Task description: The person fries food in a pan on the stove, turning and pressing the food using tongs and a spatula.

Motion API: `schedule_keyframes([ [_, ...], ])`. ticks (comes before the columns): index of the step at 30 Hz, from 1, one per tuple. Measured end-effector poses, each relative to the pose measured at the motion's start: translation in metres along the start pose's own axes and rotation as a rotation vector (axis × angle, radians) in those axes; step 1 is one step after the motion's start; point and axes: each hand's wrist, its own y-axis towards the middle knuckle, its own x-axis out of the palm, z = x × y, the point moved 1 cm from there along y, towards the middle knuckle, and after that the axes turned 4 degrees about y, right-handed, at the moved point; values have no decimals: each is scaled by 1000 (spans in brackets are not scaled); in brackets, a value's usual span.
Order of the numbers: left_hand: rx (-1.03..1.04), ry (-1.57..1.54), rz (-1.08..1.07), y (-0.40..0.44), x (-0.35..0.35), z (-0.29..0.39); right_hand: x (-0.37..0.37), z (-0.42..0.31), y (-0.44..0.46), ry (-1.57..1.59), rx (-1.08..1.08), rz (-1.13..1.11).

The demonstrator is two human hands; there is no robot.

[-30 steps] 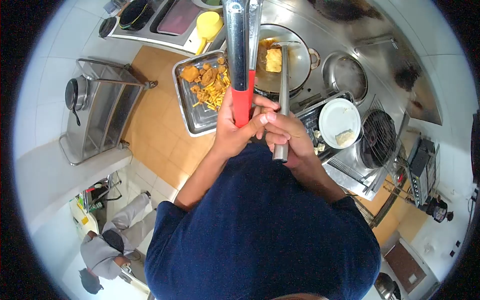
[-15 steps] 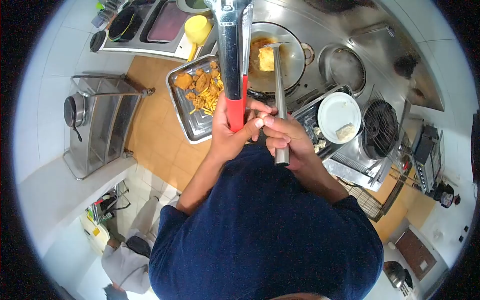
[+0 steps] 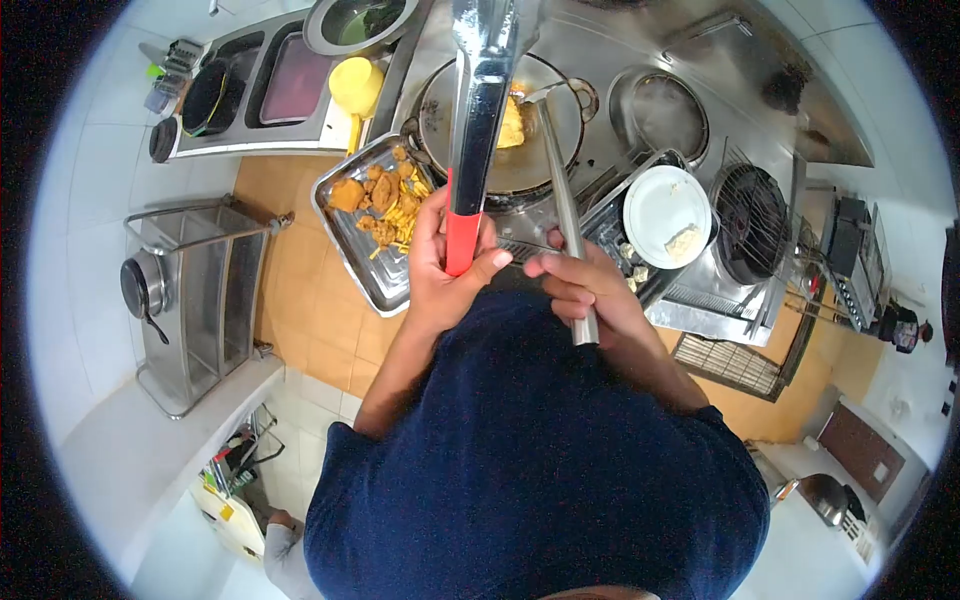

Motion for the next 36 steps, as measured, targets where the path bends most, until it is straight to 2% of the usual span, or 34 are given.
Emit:
schedule_keyframes([
  [2,72,107,-6,4,-11,-8,-4,-1,-6,-37,9,36],
  [5,59,68,4,4,-24,-15,-16,1,-10,-99,13,84],
  [8,-15,-79,6,5,-33,-18,-21,-6,-19,-250,4,101],
  [12,-122,63,135,10,-44,-23,-32,-8,-28,-420,-25,164],
  [17,-27,559,241,21,-55,-36,-70,-12,-29,-827,-63,257],
  [20,-31,767,231,26,-66,-46,-91,-10,-24,-1252,-207,320],
  [22,-85,917,193,29,-74,-55,-93,-11,-21,-1385,-262,358],
  [23,11,948,204,30,-84,-73,-105,-5,-19,-1451,-298,376],
  [24,-2,1001,190,30,-84,-76,-108,-3,-17,-1516,-334,394],
  [25,-17,1055,175,29,-86,-79,-109,-3,-17,-1513,-273,418],
  [28,-111,1172,109,30,-86,-83,-118,2,-15,-1635,-314,482],
  [30,-173,1244,81,30,-82,-84,-124,4,-13,-1702,-268,533],
  [36,-267,1346,34,33,-79,-91,-121,-7,-12,-1806,-173,641],
])
